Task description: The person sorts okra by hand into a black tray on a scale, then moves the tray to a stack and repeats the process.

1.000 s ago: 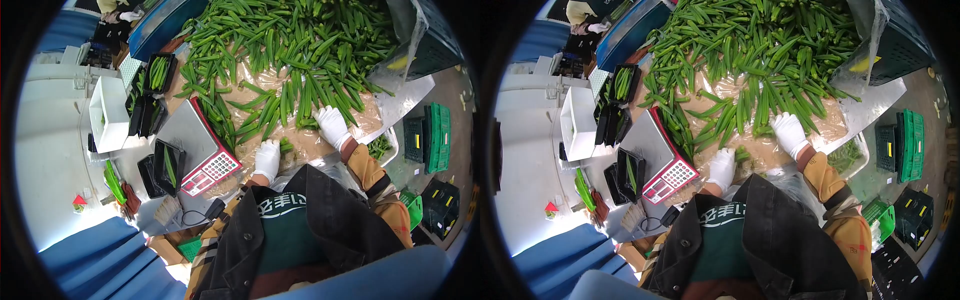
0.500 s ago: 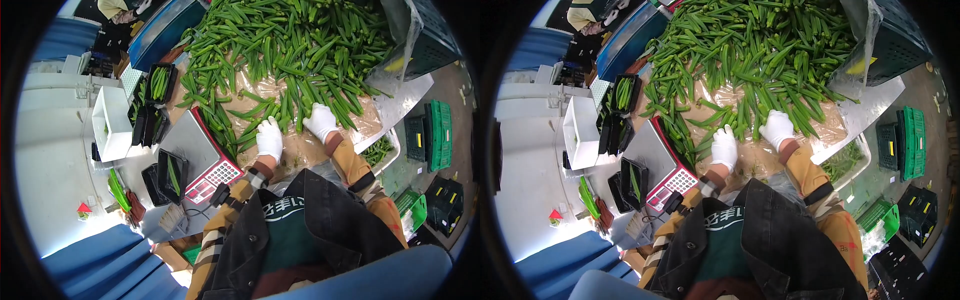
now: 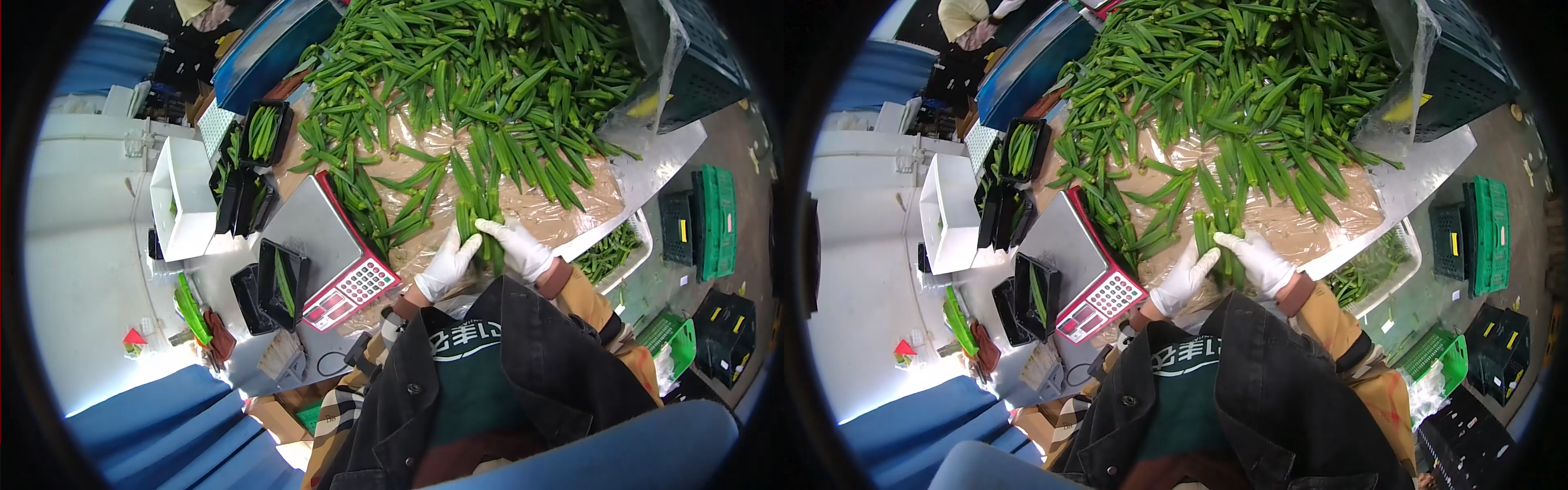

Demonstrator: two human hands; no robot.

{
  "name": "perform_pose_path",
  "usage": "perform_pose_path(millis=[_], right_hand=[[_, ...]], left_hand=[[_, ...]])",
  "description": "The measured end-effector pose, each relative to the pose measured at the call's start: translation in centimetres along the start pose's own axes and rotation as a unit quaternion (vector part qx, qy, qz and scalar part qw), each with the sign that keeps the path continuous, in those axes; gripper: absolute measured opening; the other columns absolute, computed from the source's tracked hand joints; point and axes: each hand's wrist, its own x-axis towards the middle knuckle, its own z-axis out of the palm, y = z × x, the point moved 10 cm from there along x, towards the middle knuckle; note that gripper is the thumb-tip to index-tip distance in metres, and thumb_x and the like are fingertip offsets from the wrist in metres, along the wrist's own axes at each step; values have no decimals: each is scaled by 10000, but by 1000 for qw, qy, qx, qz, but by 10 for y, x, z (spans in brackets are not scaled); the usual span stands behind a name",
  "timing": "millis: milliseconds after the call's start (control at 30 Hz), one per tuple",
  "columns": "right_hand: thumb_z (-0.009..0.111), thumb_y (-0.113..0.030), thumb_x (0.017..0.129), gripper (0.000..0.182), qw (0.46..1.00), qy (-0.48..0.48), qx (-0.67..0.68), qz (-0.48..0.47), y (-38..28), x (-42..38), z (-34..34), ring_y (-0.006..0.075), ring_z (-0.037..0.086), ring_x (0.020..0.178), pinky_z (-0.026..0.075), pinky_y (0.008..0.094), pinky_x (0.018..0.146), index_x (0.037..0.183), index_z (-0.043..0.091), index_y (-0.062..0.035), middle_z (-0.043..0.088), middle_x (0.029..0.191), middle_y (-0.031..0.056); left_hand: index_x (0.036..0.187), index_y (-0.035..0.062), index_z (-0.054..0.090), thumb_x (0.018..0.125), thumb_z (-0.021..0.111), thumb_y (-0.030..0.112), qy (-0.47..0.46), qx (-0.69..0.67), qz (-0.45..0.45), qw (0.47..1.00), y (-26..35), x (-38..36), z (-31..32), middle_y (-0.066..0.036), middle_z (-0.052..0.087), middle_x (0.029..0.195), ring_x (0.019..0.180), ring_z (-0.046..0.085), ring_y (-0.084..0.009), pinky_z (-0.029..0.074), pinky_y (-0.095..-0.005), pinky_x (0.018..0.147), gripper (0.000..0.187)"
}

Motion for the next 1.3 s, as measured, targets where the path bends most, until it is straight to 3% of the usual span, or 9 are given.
perform_pose_path(millis=[333, 633, 700, 767, 833, 933, 967, 1033, 1300], right_hand=[[486, -265, 1040, 358, 990, -69, 100, 73, 56, 19, 123, 202, 576, 1145, 461, 365, 1000, 1334, 517, -64, 605, 1254, 91], [546, -361, 1006, 408, 940, -320, 86, 81, 121, 39, 375, 153, 604, 1008, 481, 332, 883, 1267, 550, -47, 640, 1160, 82], [457, -334, 1049, 383, 946, -310, 35, 82, 148, 61, 402, 172, 592, 1103, 488, 346, 952, 1300, 511, -51, 612, 1227, 82], [579, -178, 967, 364, 953, -290, -78, 42, 168, 79, 403, 273, 602, 1024, 499, 371, 902, 1293, 497, -37, 595, 1143, 141], [595, -121, 935, 396, 907, -328, -256, -57, 135, 57, 392, 301, 593, 1048, 496, 379, 915, 1305, 492, -22, 579, 1160, 157], [553, -88, 945, 409, 954, -279, -48, 101, 128, 38, 346, 283, 581, 1179, 486, 383, 989, 1337, 492, 9, 569, 1289, 156], [487, -196, 1015, 415, 904, -424, -35, 39, 120, 40, 329, 213, 549, 1251, 454, 388, 1058, 1362, 483, 32, 552, 1364, 132], [450, -205, 1031, 431, 957, -272, -41, 91, 95, 41, 268, 260, 590, 1189, 481, 387, 1025, 1364, 472, 68, 581, 1315, 200], [530, -301, 990, 395, 993, 102, -54, 19, 89, 21, -30, 197, 607, 1043, 480, 317, 902, 1291, 591, -52, 637, 1194, 80]], left_hand=[[1481, -86, 199, 933, 616, 219, 149, 315, 69, 935, 48, -84, -88, -332, 366, 1359, 1274, 383, -449, 294, -442, 1113, 754], [1439, 7, 355, 973, 578, 105, 248, 253, -20, 935, 143, -237, -262, -99, 516, 1315, 1208, 493, -164, 402, -301, 1039, 525], [1471, 4, 330, 963, 579, 80, 238, 204, -4, 949, 133, -256, -299, -112, 492, 1353, 1255, 467, -184, 375, -311, 1073, 571], [1477, -5, 326, 946, 604, 84, 237, 315, -43, 918, 108, -269, -333, -155, 464, 1382, 1295, 441, -233, 344, -330, 1100, 606], [1507, -4, 297, 913, 647, 90, 224, 318, -59, 919, 65, -276, -360, -197, 409, 1461, 1383, 371, -281, 276, -332, 1153, 696], [1501, -1, 318, 891, 657, 56, 255, 340, -44, 904, 51, -288, -368, -177, 391, 1496, 1403, 360, -267, 274, -331, 1165, 700], [1495, -1, 330, 891, 647, 39, 282, 313, -30, 906, 60, -295, -368, -173, 397, 1493, 1397, 371, -263, 282, -334, 1162, 683], [1483, -2, 355, 889, 628, 5, 339, 256, -1, 905, 67, -314, -372, -166, 410, 1488, 1385, 393, -255, 299, -341, 1155, 654], [1368, -9, 517, 945, 583, 9, 555, 96, -1, 827, 22, -430, -391, -124, 593, 1320, 1199, 566, -194, 426, -303, 1045, 428]])
